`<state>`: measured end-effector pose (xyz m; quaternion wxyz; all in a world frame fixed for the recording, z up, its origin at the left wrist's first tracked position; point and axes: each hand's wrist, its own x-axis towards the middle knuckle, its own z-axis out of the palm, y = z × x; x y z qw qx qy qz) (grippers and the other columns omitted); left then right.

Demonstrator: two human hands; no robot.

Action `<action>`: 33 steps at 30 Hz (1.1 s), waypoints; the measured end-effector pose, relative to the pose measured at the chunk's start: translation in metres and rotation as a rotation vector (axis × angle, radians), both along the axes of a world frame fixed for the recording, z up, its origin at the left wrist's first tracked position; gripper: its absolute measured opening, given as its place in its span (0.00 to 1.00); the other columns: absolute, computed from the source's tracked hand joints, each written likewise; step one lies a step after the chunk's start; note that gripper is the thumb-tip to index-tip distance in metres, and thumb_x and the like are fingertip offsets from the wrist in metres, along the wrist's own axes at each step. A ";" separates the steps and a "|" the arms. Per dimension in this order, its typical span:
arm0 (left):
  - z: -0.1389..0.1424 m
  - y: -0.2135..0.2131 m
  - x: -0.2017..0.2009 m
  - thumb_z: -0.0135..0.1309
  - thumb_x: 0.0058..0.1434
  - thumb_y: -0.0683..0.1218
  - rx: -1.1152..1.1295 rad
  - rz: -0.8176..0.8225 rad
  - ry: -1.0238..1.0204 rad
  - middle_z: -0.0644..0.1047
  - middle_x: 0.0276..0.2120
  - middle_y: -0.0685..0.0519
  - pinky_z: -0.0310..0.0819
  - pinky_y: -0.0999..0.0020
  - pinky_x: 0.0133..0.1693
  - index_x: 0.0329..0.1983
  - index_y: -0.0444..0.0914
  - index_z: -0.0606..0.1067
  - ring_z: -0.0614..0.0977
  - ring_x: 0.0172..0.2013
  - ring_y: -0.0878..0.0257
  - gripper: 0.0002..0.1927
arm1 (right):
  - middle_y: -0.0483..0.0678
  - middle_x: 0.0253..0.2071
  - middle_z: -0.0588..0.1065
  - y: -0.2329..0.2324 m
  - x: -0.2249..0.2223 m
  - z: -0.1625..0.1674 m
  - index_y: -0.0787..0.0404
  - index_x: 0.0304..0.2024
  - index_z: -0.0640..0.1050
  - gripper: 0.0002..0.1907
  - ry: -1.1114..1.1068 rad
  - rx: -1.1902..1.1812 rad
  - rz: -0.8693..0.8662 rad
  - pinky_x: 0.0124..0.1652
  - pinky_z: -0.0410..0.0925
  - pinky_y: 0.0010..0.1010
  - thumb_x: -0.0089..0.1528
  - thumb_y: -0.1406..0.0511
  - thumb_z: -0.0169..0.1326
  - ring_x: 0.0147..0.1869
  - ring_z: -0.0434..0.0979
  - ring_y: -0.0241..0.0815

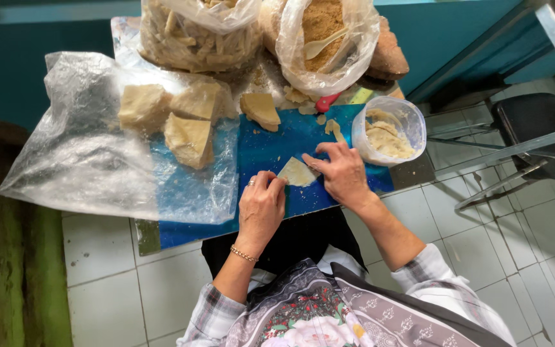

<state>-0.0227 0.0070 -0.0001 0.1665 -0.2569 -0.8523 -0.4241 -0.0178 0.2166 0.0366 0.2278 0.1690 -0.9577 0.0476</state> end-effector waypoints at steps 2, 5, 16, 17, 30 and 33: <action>0.001 0.000 0.000 0.58 0.57 0.37 0.001 -0.009 0.018 0.75 0.38 0.49 0.73 0.57 0.40 0.38 0.38 0.78 0.78 0.39 0.51 0.06 | 0.47 0.46 0.76 0.015 0.000 0.026 0.50 0.47 0.84 0.21 -0.025 -0.151 0.027 0.46 0.68 0.38 0.54 0.74 0.56 0.48 0.76 0.48; 0.003 0.001 0.000 0.58 0.56 0.37 0.005 -0.004 0.033 0.75 0.37 0.48 0.73 0.57 0.40 0.37 0.38 0.78 0.78 0.39 0.51 0.07 | 0.48 0.45 0.77 0.032 -0.009 0.070 0.57 0.53 0.82 0.20 0.140 -0.369 0.057 0.52 0.71 0.39 0.58 0.75 0.57 0.50 0.76 0.51; 0.007 0.002 0.000 0.58 0.55 0.37 0.054 -0.027 -0.002 0.75 0.36 0.49 0.73 0.57 0.40 0.37 0.38 0.76 0.78 0.38 0.49 0.07 | 0.53 0.41 0.79 0.069 -0.295 0.042 0.60 0.36 0.85 0.09 0.002 0.547 -0.300 0.53 0.60 0.52 0.55 0.66 0.59 0.52 0.75 0.54; 0.007 0.002 -0.002 0.58 0.56 0.37 0.047 -0.028 0.005 0.75 0.36 0.49 0.73 0.57 0.40 0.37 0.38 0.75 0.78 0.38 0.49 0.07 | 0.53 0.42 0.80 0.077 -0.300 0.028 0.59 0.34 0.85 0.09 0.083 0.634 -0.322 0.55 0.57 0.54 0.52 0.66 0.59 0.54 0.75 0.55; 0.004 0.002 -0.003 0.58 0.55 0.37 0.032 -0.048 0.006 0.75 0.36 0.49 0.73 0.57 0.40 0.38 0.37 0.75 0.78 0.37 0.50 0.08 | 0.50 0.32 0.79 0.093 -0.278 0.009 0.57 0.27 0.81 0.10 -0.429 0.445 -0.464 0.63 0.55 0.51 0.59 0.72 0.50 0.47 0.74 0.48; 0.004 0.001 -0.002 0.58 0.56 0.37 0.050 -0.048 -0.004 0.75 0.36 0.48 0.73 0.57 0.40 0.38 0.37 0.76 0.78 0.38 0.50 0.07 | 0.56 0.32 0.79 0.103 -0.260 0.021 0.59 0.29 0.82 0.11 -0.277 0.283 -0.476 0.54 0.62 0.54 0.61 0.68 0.49 0.40 0.78 0.55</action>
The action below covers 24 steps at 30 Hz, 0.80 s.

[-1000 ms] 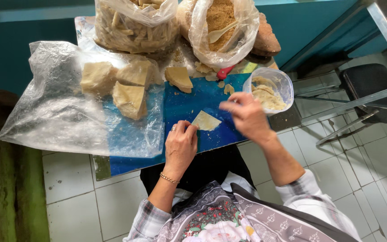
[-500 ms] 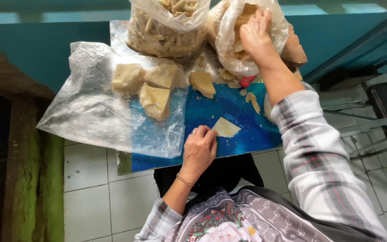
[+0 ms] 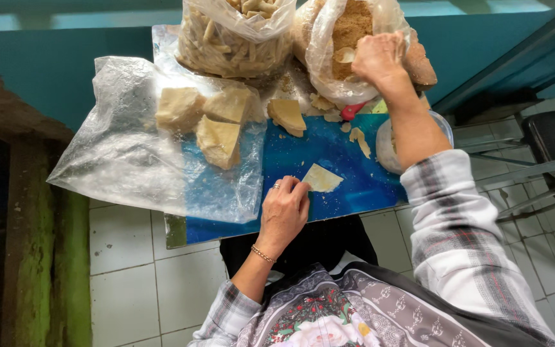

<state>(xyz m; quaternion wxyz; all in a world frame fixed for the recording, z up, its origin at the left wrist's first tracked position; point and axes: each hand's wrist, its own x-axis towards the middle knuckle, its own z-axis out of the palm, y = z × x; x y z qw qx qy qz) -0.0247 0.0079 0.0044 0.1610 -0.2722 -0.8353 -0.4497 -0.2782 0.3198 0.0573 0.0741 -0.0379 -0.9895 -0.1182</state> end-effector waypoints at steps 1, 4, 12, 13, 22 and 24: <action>0.000 0.000 0.000 0.58 0.56 0.37 0.009 -0.003 -0.006 0.75 0.36 0.48 0.73 0.57 0.40 0.38 0.37 0.76 0.79 0.38 0.50 0.07 | 0.59 0.33 0.79 0.007 0.012 0.006 0.59 0.31 0.83 0.11 0.089 -0.017 0.029 0.49 0.66 0.53 0.63 0.65 0.50 0.40 0.79 0.58; -0.001 -0.002 0.002 0.58 0.56 0.36 0.093 0.003 0.000 0.76 0.37 0.47 0.75 0.58 0.41 0.41 0.36 0.77 0.80 0.39 0.49 0.09 | 0.59 0.33 0.79 0.016 0.050 0.026 0.58 0.34 0.84 0.14 0.262 -0.135 0.095 0.42 0.69 0.51 0.66 0.60 0.52 0.38 0.80 0.62; 0.001 -0.002 0.000 0.56 0.62 0.36 0.299 0.015 -0.227 0.77 0.41 0.49 0.77 0.65 0.35 0.47 0.41 0.79 0.82 0.33 0.57 0.12 | 0.49 0.31 0.80 -0.023 0.192 0.038 0.53 0.35 0.83 0.10 0.041 -0.754 0.210 0.39 0.72 0.41 0.62 0.57 0.54 0.36 0.81 0.50; 0.002 -0.002 -0.001 0.56 0.62 0.36 0.292 0.018 -0.244 0.77 0.41 0.49 0.77 0.65 0.35 0.47 0.41 0.80 0.82 0.33 0.58 0.12 | 0.49 0.31 0.80 -0.032 0.211 0.031 0.55 0.34 0.83 0.09 0.056 -0.715 0.287 0.40 0.71 0.41 0.62 0.59 0.55 0.38 0.80 0.50; -0.001 0.013 -0.012 0.60 0.52 0.38 -0.198 -0.043 0.223 0.72 0.45 0.48 0.72 0.57 0.41 0.49 0.43 0.78 0.76 0.43 0.50 0.20 | 0.45 0.32 0.72 -0.075 0.258 0.002 0.54 0.33 0.80 0.04 0.243 -0.280 0.582 0.40 0.64 0.40 0.59 0.62 0.61 0.42 0.72 0.47; -0.003 0.014 -0.012 0.60 0.52 0.39 -0.223 -0.053 0.216 0.72 0.45 0.49 0.72 0.57 0.41 0.48 0.44 0.78 0.76 0.43 0.50 0.19 | 0.45 0.33 0.70 -0.079 0.262 0.003 0.54 0.33 0.79 0.03 0.267 -0.209 0.608 0.40 0.64 0.38 0.58 0.63 0.60 0.43 0.72 0.47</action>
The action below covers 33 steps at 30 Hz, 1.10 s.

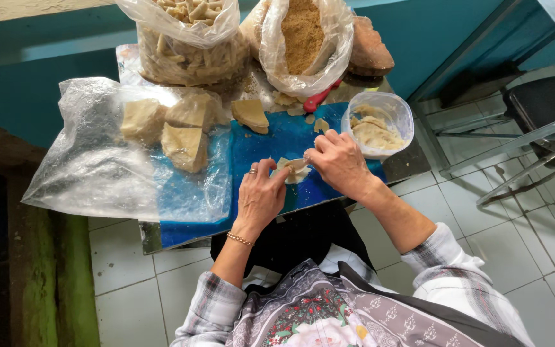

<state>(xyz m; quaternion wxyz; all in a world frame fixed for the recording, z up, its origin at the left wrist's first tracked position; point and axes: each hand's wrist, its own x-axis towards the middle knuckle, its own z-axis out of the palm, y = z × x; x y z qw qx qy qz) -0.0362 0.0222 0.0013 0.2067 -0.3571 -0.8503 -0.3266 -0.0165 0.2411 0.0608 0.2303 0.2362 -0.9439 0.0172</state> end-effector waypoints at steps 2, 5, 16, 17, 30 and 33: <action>-0.002 -0.001 0.000 0.59 0.52 0.39 -0.006 0.002 -0.014 0.72 0.44 0.49 0.72 0.58 0.40 0.47 0.44 0.78 0.76 0.43 0.51 0.18 | 0.45 0.33 0.70 -0.003 0.004 0.003 0.55 0.34 0.78 0.04 0.033 0.054 0.023 0.40 0.64 0.37 0.57 0.65 0.59 0.44 0.72 0.46; -0.003 -0.003 0.001 0.59 0.53 0.39 0.025 0.005 -0.043 0.72 0.44 0.51 0.71 0.59 0.40 0.47 0.45 0.78 0.76 0.43 0.52 0.18 | 0.44 0.33 0.69 -0.007 0.009 0.005 0.56 0.36 0.78 0.05 0.099 0.143 0.037 0.41 0.65 0.34 0.57 0.66 0.58 0.44 0.72 0.44; 0.001 -0.009 0.001 0.60 0.52 0.38 0.063 -0.036 -0.090 0.73 0.40 0.52 0.72 0.60 0.38 0.46 0.45 0.80 0.77 0.39 0.54 0.17 | 0.39 0.38 0.69 0.001 0.009 0.006 0.56 0.47 0.79 0.15 0.280 0.248 0.168 0.42 0.65 0.28 0.56 0.66 0.61 0.42 0.70 0.37; 0.001 -0.010 0.002 0.59 0.53 0.38 0.101 -0.022 -0.098 0.73 0.40 0.51 0.72 0.60 0.38 0.46 0.45 0.80 0.77 0.40 0.54 0.17 | 0.39 0.38 0.69 0.001 0.008 0.007 0.55 0.47 0.80 0.16 0.277 0.238 0.168 0.42 0.66 0.28 0.56 0.66 0.61 0.42 0.70 0.36; 0.001 -0.008 0.012 0.60 0.58 0.42 0.105 0.275 -0.141 0.74 0.40 0.48 0.72 0.57 0.39 0.46 0.39 0.78 0.78 0.40 0.51 0.12 | 0.43 0.45 0.72 0.038 -0.132 0.059 0.55 0.45 0.81 0.09 0.528 0.292 -0.214 0.49 0.67 0.33 0.63 0.69 0.59 0.55 0.70 0.44; 0.001 0.002 0.015 0.61 0.58 0.46 0.098 0.354 -0.191 0.73 0.39 0.47 0.72 0.55 0.38 0.42 0.37 0.77 0.78 0.40 0.49 0.12 | 0.47 0.50 0.73 0.022 -0.182 0.066 0.61 0.51 0.78 0.27 0.628 0.301 -0.264 0.44 0.66 0.37 0.55 0.53 0.56 0.56 0.71 0.45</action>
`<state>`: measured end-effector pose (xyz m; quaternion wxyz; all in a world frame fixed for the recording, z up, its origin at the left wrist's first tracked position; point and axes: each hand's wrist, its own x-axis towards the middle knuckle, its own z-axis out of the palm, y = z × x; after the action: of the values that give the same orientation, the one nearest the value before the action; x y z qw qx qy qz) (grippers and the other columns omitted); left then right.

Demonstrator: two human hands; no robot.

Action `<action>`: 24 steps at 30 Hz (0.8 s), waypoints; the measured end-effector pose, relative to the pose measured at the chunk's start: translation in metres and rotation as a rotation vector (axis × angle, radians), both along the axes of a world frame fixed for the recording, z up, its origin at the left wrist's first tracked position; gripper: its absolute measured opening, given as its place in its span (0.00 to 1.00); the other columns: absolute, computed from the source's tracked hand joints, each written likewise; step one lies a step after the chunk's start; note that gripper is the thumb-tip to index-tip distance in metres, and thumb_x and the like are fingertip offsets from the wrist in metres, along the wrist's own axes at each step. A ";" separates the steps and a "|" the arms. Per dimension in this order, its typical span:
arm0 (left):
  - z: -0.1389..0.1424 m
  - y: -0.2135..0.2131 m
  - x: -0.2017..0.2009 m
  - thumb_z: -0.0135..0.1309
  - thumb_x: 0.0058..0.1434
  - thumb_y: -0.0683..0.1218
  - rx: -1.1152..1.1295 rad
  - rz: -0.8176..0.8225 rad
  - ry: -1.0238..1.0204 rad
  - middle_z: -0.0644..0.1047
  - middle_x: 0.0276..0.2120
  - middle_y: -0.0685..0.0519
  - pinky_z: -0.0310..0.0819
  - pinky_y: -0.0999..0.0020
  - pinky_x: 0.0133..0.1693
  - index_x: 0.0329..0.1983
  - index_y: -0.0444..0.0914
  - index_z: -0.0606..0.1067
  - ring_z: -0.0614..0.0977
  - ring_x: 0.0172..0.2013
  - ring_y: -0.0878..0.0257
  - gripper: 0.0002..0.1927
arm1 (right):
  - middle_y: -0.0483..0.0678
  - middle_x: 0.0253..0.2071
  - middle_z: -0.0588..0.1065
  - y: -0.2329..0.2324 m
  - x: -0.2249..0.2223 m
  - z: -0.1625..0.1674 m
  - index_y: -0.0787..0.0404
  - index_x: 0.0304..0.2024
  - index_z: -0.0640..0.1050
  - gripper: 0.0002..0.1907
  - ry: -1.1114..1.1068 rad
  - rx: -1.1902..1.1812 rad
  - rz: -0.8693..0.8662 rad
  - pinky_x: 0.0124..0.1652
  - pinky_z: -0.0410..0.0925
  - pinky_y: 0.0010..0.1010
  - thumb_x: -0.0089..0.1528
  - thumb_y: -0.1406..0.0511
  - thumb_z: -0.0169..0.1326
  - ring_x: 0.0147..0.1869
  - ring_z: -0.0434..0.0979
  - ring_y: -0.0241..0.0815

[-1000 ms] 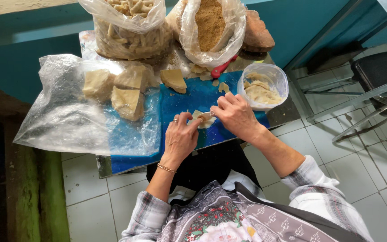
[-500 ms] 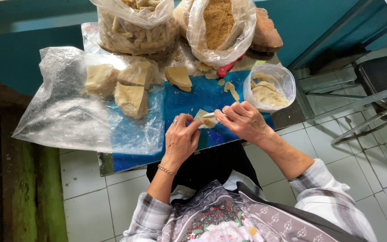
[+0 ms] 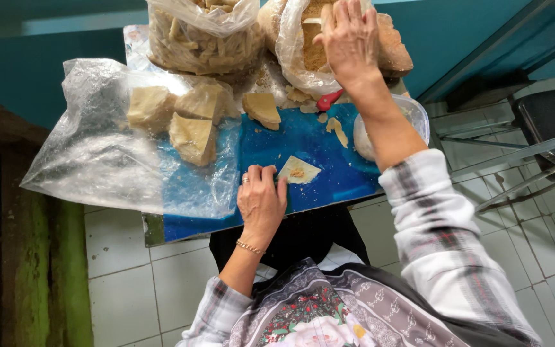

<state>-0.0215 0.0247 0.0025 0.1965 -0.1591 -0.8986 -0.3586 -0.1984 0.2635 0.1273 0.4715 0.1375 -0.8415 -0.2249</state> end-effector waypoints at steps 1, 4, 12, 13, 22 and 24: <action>0.000 0.001 0.000 0.62 0.57 0.47 -0.004 0.009 -0.020 0.73 0.39 0.47 0.71 0.55 0.37 0.41 0.37 0.77 0.78 0.40 0.48 0.12 | 0.48 0.52 0.73 -0.009 -0.004 -0.001 0.63 0.55 0.77 0.38 0.076 -0.016 0.006 0.42 0.65 0.38 0.50 0.46 0.54 0.55 0.71 0.45; -0.001 0.006 -0.004 0.62 0.58 0.47 0.025 0.013 -0.051 0.73 0.37 0.49 0.71 0.55 0.38 0.37 0.39 0.76 0.78 0.40 0.50 0.09 | 0.53 0.55 0.72 -0.026 0.072 -0.031 0.59 0.62 0.76 0.21 -0.250 -0.566 0.110 0.53 0.67 0.46 0.70 0.59 0.62 0.56 0.72 0.56; -0.004 0.007 -0.008 0.59 0.60 0.43 0.022 -0.004 -0.061 0.74 0.39 0.50 0.71 0.56 0.40 0.36 0.40 0.75 0.78 0.42 0.50 0.04 | 0.48 0.40 0.76 -0.046 0.206 -0.101 0.58 0.38 0.81 0.11 -0.660 -0.874 -0.002 0.40 0.71 0.41 0.58 0.59 0.64 0.44 0.79 0.51; -0.003 0.006 -0.007 0.59 0.61 0.43 0.014 -0.006 -0.060 0.74 0.39 0.50 0.71 0.56 0.40 0.37 0.40 0.75 0.78 0.42 0.51 0.04 | 0.48 0.41 0.76 -0.049 0.205 -0.103 0.58 0.37 0.80 0.10 -0.677 -0.909 -0.009 0.40 0.71 0.41 0.58 0.60 0.64 0.44 0.79 0.51; 0.003 0.011 -0.005 0.59 0.60 0.45 -0.085 -0.002 -0.118 0.73 0.37 0.48 0.71 0.55 0.38 0.35 0.40 0.73 0.78 0.41 0.49 0.07 | 0.47 0.41 0.75 -0.054 0.201 -0.111 0.57 0.37 0.79 0.07 -0.724 -0.985 0.018 0.37 0.72 0.39 0.60 0.63 0.62 0.39 0.80 0.50; 0.002 0.009 -0.007 0.58 0.61 0.45 -0.045 -0.037 -0.131 0.74 0.36 0.48 0.73 0.55 0.37 0.35 0.39 0.72 0.78 0.40 0.49 0.07 | 0.48 0.41 0.76 -0.053 0.198 -0.111 0.58 0.37 0.79 0.07 -0.781 -1.025 -0.006 0.36 0.72 0.39 0.60 0.63 0.62 0.34 0.80 0.48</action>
<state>-0.0288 0.0338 0.0045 0.1271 -0.1562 -0.9142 -0.3517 0.0001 0.2109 0.0165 0.1357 -0.0358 -0.9523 0.2711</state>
